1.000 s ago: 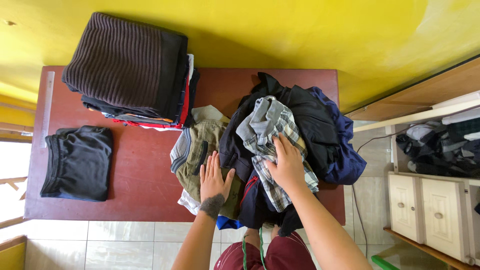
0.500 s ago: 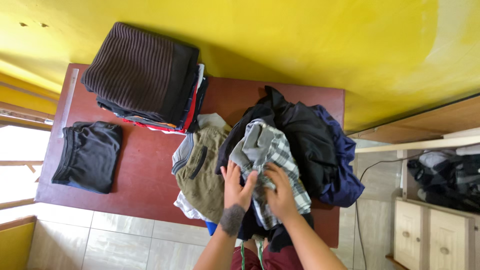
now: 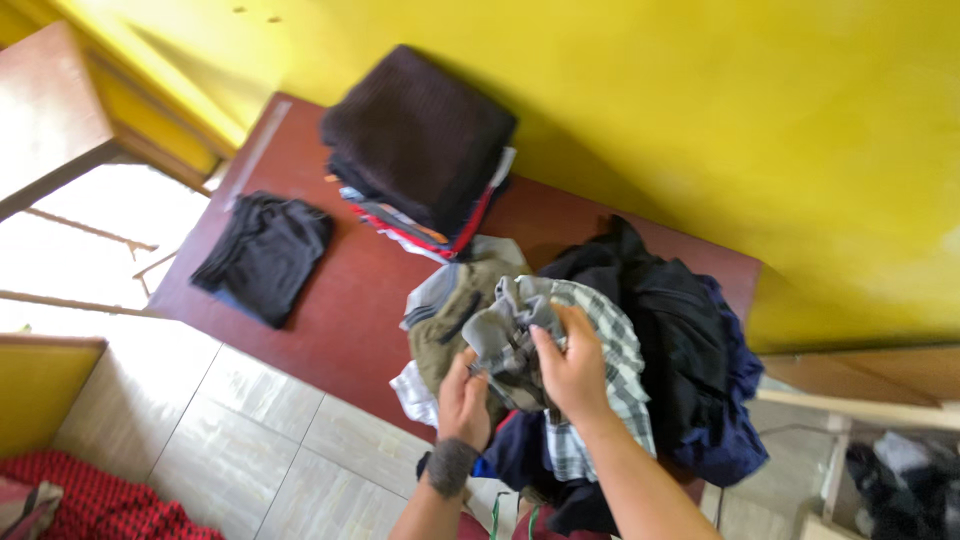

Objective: The person takes several items of clothing from a cabinet shelf, moves them to a table, and begins folding a pair of shorts.

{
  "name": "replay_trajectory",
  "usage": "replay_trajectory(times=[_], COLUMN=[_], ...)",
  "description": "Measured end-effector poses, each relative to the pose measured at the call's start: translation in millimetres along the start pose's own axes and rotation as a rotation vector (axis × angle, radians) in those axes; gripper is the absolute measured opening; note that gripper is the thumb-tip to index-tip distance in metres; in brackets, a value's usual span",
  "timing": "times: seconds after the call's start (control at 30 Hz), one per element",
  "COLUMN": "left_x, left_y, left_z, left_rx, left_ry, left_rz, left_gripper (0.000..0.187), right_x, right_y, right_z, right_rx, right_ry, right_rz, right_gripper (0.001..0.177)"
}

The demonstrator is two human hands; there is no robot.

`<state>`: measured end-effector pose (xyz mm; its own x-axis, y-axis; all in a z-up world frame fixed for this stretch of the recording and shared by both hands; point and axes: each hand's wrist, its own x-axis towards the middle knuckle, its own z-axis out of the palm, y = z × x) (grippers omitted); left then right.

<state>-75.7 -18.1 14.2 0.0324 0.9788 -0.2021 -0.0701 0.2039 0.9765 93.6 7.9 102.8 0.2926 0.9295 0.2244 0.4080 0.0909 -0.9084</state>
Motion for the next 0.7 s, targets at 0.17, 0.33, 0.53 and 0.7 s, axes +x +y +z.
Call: replay_trajectory(times=[0.17,0.33,0.53,0.7], left_x=[20,29,-3,-52], left_y=[31,69,120,121], left_z=[-117,-257,-433,-554], left_rx=[0.095,-0.16,-0.094,0.009], left_ry=[0.231,0.433,0.62,0.842], left_rz=[0.159,0.246,0.465,0.475], left_gripper=[0.031,0.02,0.019,0.018], right_x=[36,52,35,-7], right_y=[-58,-121,-192,-234], right_z=[50,140,281,389], right_rx=[0.037,0.137,0.081,0.203], right_ry=[-0.017,-0.153,-0.31,-0.463], right_rz=[-0.18,-0.293,-0.28,-0.366], right_gripper=[0.019,0.019,0.025,0.029])
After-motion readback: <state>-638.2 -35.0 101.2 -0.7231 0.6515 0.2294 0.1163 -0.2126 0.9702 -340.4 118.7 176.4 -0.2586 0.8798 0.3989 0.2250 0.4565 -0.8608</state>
